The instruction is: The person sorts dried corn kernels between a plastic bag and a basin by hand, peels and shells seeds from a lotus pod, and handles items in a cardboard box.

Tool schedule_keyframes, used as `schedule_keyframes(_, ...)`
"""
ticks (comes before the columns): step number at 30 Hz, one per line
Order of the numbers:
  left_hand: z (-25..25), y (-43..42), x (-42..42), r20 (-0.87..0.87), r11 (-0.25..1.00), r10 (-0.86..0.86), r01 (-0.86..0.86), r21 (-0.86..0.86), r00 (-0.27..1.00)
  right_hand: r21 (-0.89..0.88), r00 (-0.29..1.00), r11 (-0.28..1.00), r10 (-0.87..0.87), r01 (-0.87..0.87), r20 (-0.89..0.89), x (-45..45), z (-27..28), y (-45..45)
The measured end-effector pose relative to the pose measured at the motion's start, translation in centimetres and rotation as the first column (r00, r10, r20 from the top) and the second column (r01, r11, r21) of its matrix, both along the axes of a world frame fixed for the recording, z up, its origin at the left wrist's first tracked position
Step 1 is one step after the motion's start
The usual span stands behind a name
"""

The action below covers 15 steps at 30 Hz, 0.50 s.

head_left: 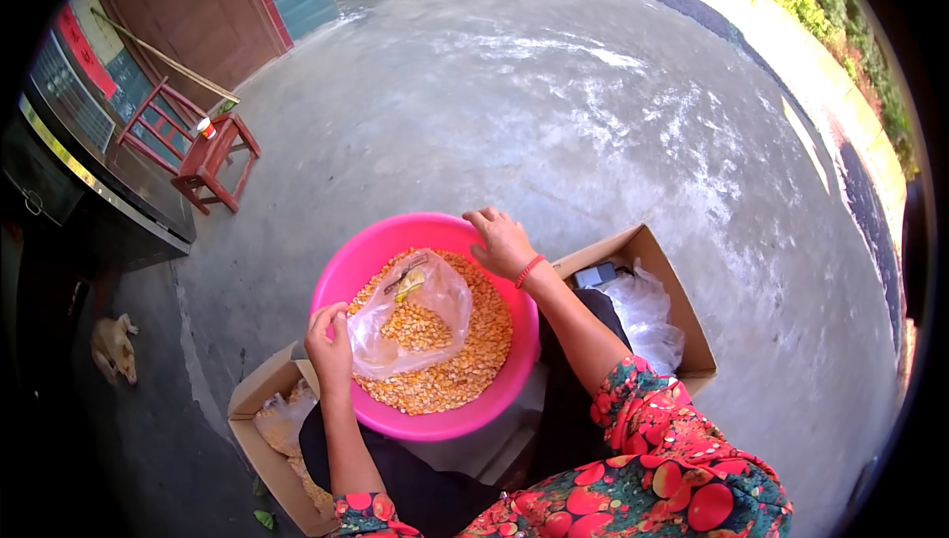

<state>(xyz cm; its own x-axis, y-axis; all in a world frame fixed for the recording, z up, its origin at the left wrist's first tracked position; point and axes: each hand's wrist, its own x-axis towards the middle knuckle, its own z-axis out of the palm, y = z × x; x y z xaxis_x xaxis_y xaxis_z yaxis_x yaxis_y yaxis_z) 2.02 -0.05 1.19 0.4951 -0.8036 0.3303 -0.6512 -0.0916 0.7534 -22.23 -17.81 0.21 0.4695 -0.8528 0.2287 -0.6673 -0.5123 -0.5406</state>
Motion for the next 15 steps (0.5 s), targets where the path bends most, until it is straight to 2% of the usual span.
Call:
schedule_keyframes(3,1.0,-0.4,0.0,-0.109,0.996,-0.015,0.005,-0.094,0.994,0.044,0.997,0.996,0.079,-0.078,-0.018,-0.2,-1.5,-0.3)
schedule_keyframes(4,1.9,-0.6,-0.1,-0.122,0.981,-0.082,0.058,-0.185,0.989,0.034,0.997,0.996,0.077,-0.077,-0.023,-0.3,-1.7,-0.5)
schedule_keyframes(6,5.1,-0.7,-0.8,-0.166,0.939,-0.187,0.126,-0.321,0.968,0.107,0.989,0.992,0.054,-0.070,0.140,-0.7,-1.9,-0.5)
schedule_keyframes(7,7.5,-0.3,-1.4,-0.203,0.921,-0.222,0.136,-0.366,0.954,0.108,0.990,0.991,0.062,-0.075,0.124,-1.0,-1.7,-0.5)
schedule_keyframes(9,12.4,0.9,-1.9,-0.047,0.869,-0.262,0.214,-0.447,0.964,0.060,0.993,0.994,0.080,-0.086,0.090,-2.1,-1.0,-1.1)
schedule_keyframes(11,16.4,2.1,-2.0,0.123,0.707,-0.318,0.322,-0.630,0.940,-0.004,0.986,0.987,0.163,-0.163,0.016,-3.1,-0.6,-1.9)
schedule_keyframes(13,18.9,3.8,-1.2,0.246,0.579,-0.332,0.403,-0.709,0.910,-0.011,0.982,0.982,0.187,-0.188,-0.036,-3.6,0.5,-2.4)
schedule_keyframes(15,20.5,4.4,-2.7,0.241,0.410,-0.225,0.316,-0.856,0.944,0.035,0.989,0.988,0.149,-0.148,-0.018,-3.5,0.9,-2.3)
